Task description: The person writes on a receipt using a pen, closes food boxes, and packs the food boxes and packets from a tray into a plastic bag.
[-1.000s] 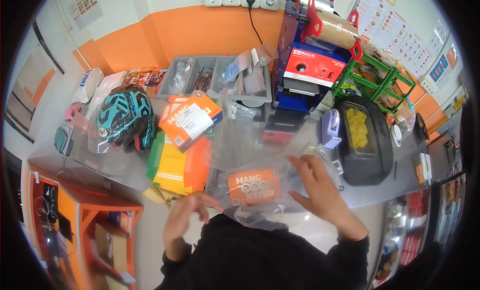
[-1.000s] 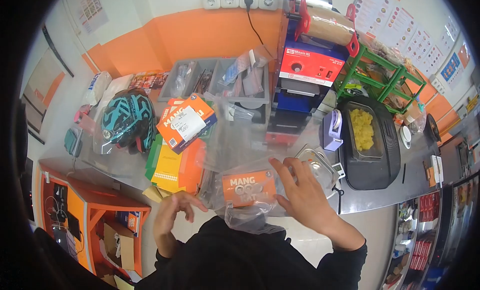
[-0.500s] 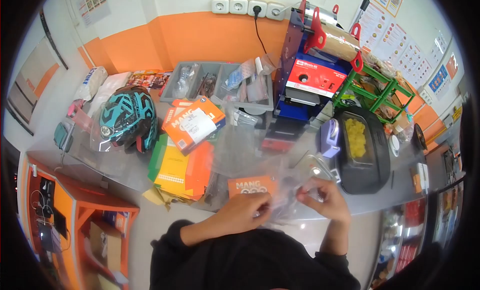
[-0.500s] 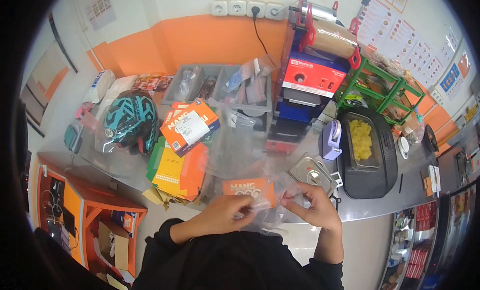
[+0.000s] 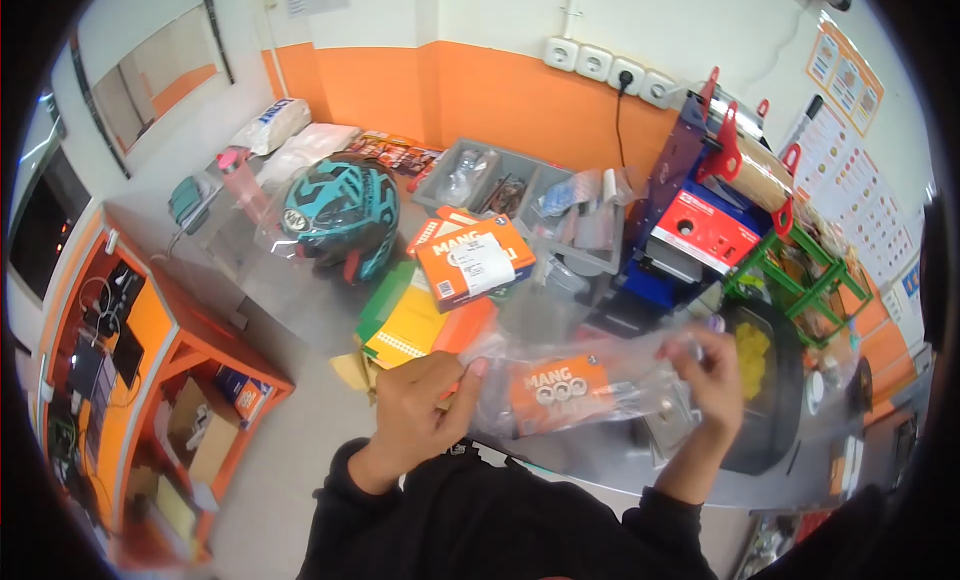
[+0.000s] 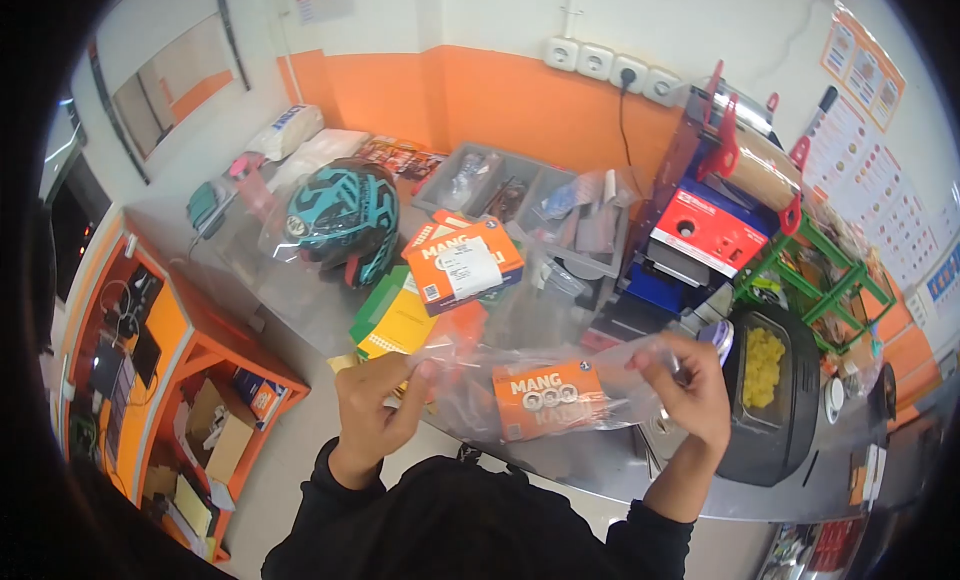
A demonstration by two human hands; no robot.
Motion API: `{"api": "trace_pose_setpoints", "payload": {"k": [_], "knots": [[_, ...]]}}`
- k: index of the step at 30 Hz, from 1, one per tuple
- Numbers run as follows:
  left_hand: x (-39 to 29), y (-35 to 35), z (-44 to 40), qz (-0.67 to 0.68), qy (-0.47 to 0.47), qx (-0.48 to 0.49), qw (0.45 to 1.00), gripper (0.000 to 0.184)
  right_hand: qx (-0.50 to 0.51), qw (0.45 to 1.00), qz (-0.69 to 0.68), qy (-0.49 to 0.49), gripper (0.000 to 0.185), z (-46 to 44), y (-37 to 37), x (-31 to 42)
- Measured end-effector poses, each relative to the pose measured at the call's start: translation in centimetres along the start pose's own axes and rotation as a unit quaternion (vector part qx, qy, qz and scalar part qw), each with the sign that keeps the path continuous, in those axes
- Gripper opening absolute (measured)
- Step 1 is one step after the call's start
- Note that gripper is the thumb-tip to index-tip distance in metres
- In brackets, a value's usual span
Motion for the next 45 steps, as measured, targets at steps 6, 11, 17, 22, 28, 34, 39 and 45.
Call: {"api": "trace_pose_setpoints", "payload": {"k": [6, 11, 17, 22, 28, 34, 39, 45], "knots": [[2.9, 3.4, 3.7, 0.053, -0.105, 0.099, 0.988, 0.009, -0.038, 0.923, 0.381, 0.032, 0.024, -0.5, -0.2, 0.0], [-2.1, 6.7, 3.7, 0.122, -0.011, 0.274, 0.954, 0.045, 0.023, 0.910, 0.380, -0.166, 0.036, -7.1, 6.7, 4.9], [-5.6, 8.7, 4.1, -0.061, 0.135, 0.205, 0.967, 0.047, 0.421, 0.852, 0.282, -0.134, 0.086, -20.1, 20.5, -8.3], [-2.3, 9.7, 4.5, 0.075, 0.092, 0.205, 0.972, 0.032, 0.493, 0.738, 0.437, -0.146, 0.114, -21.4, 25.9, -19.0], [-0.5, 8.2, 4.7, 0.268, -0.048, 0.219, 0.937, 0.034, 0.464, 0.777, 0.403, -0.134, 0.118, -22.0, 25.3, -21.4], [1.5, 9.6, 6.2, 0.417, -0.117, 0.241, 0.869, 0.047, 0.482, 0.845, 0.211, -0.091, 0.118, -20.3, 22.6, -11.0], [2.9, 9.0, 6.5, 0.426, -0.131, 0.178, 0.877, 0.053, 0.524, 0.814, 0.195, -0.159, 0.117, -15.2, 17.5, 2.0], [4.0, 8.5, 7.6, 0.478, -0.251, 0.191, 0.820, 0.054, 0.574, 0.791, 0.130, -0.167, 0.109, -10.2, 14.2, 8.7]]}}
Point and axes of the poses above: each hand's wrist, its own z-axis away from the middle knuckle, its own y-axis out of the palm, x = y × z, the point moved 8 cm from there along -z, towards the middle knuckle, and after that the axes turned 15 degrees about -z, right-handed, at the moved point
